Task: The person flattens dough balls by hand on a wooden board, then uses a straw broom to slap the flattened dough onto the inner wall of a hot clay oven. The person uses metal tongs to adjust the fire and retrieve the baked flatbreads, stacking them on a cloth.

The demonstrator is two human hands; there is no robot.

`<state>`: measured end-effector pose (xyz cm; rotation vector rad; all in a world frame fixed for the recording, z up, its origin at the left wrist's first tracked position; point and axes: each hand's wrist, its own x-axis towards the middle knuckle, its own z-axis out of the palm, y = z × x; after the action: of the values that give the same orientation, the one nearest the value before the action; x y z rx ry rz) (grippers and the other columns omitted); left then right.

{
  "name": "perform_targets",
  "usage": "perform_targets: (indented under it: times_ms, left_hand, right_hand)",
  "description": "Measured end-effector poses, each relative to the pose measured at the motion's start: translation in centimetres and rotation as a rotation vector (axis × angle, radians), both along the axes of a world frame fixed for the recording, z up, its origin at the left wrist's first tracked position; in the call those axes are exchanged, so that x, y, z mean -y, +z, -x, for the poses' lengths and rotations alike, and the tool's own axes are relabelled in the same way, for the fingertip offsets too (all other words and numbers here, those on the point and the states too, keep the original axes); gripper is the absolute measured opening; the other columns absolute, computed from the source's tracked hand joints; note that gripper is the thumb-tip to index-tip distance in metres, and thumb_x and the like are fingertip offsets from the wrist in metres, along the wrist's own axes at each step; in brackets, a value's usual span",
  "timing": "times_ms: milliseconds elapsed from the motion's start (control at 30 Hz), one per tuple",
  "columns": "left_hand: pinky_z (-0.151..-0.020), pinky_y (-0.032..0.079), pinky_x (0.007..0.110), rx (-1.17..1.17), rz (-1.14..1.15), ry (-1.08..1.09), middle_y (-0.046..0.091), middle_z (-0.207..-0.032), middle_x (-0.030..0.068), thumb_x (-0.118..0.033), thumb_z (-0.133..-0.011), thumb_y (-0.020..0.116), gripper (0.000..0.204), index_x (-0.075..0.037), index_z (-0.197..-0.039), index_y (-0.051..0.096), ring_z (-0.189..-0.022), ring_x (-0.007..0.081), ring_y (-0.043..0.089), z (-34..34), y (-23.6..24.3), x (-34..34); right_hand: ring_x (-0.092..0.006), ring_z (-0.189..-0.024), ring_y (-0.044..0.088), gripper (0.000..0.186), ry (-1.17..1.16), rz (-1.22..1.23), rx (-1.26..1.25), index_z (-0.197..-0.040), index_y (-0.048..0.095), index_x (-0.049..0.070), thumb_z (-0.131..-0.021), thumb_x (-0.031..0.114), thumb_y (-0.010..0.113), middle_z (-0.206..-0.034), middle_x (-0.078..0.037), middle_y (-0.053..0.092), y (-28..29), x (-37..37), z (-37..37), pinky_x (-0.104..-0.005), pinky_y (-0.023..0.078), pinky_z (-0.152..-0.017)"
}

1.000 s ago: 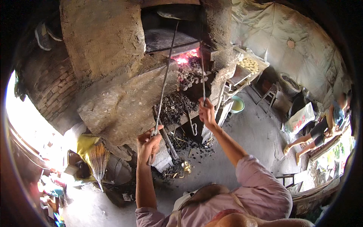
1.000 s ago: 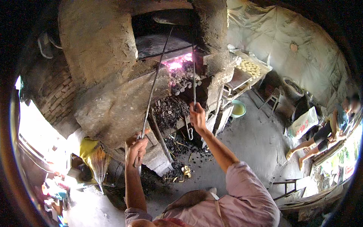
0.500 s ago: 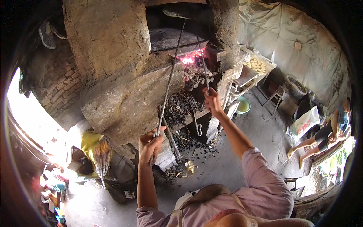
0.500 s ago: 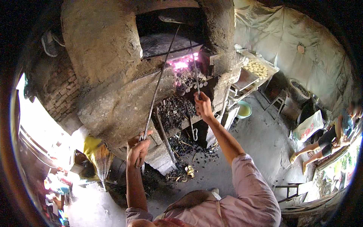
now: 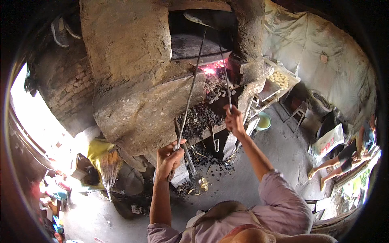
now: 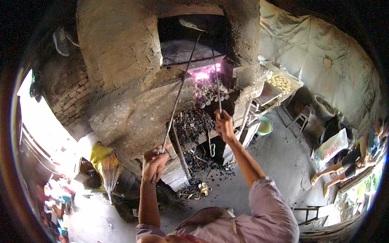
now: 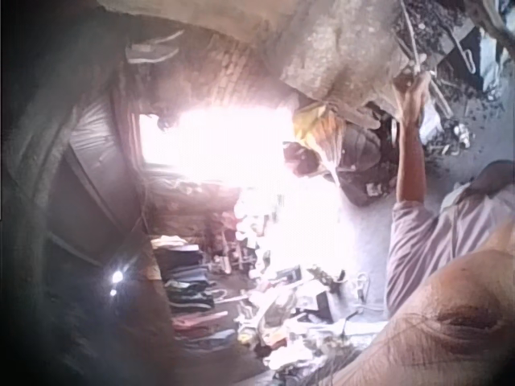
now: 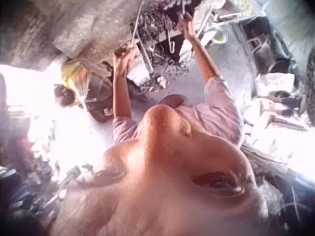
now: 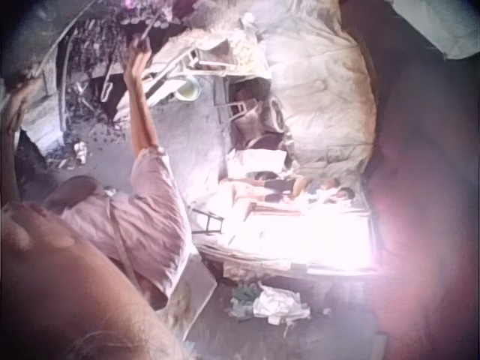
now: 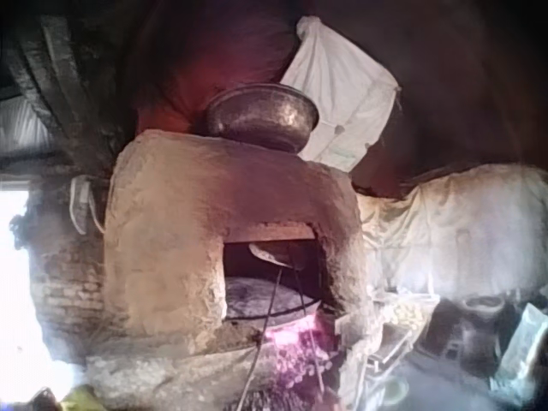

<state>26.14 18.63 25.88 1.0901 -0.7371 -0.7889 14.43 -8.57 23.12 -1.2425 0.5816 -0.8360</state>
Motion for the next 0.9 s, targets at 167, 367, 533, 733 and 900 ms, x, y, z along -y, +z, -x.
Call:
perform_targets:
  times_ms: [167,367,533,733,900]
  left_hand:
    - [-0.037,0.018,0.02,0.02,-0.006,0.018,0.038,-0.052,-0.0046,-0.005,-0.076,0.055,0.033,0.012,-0.103,0.052,-0.038,0.0002,0.026,0.4,0.2,0.0]
    - [-0.036,0.017,0.019,-0.075,0.053,-0.032,0.039,-0.053,-0.0044,-0.005,-0.077,0.055,0.035,0.012,-0.106,0.05,-0.039,-0.0001,0.027,-0.1,-0.5,-0.2]
    - [-0.036,0.016,0.02,-0.101,0.097,-0.036,0.038,-0.052,-0.0064,-0.005,-0.076,0.058,0.034,0.01,-0.106,0.052,-0.039,0.001,0.025,1.5,-2.9,-2.2]
    - [-0.037,0.026,0.018,0.096,0.002,0.066,0.049,-0.058,-0.0028,-0.004,-0.077,0.059,0.034,0.008,-0.107,0.053,-0.042,0.0015,0.037,4.5,-6.2,-11.6]
    - [-0.041,0.03,0.016,0.213,-0.252,0.19,0.052,-0.063,0.0005,-0.004,-0.072,0.061,0.035,0.011,-0.102,0.053,-0.047,0.0027,0.042,8.2,-7.8,-21.2]
  right_hand:
    - [-0.0029,-0.036,0.023,0.022,0.061,0.164,0.109,-0.098,0.047,0.008,-0.088,0.028,0.047,-0.049,0.007,0.023,1.7,0.7,-0.8,-0.0204,0.015,-0.034]
    - [-0.0011,-0.037,0.022,0.041,0.278,0.313,0.338,-0.103,0.047,0.008,-0.083,0.043,0.053,-0.051,0.008,0.025,1.2,-0.2,1.5,-0.0205,0.013,-0.035]
    - [-0.0027,-0.035,0.022,0.022,0.012,0.113,-0.014,-0.106,0.048,0.006,-0.086,0.016,0.049,-0.051,0.006,0.029,-1.3,-6.3,7.3,-0.0205,0.015,-0.033]
    - [-0.002,-0.034,0.023,0.025,0.033,0.01,-0.121,-0.111,0.046,0.004,-0.088,0.014,0.047,-0.048,0.006,0.032,-1.2,-15.0,12.4,-0.0216,0.016,-0.032]
    - [-0.0041,-0.037,0.025,0.032,0.048,-0.01,0.014,-0.116,0.043,-0.001,-0.087,0.01,0.045,-0.051,0.004,0.033,-5.8,-22.1,17.2,-0.0223,0.021,-0.035]
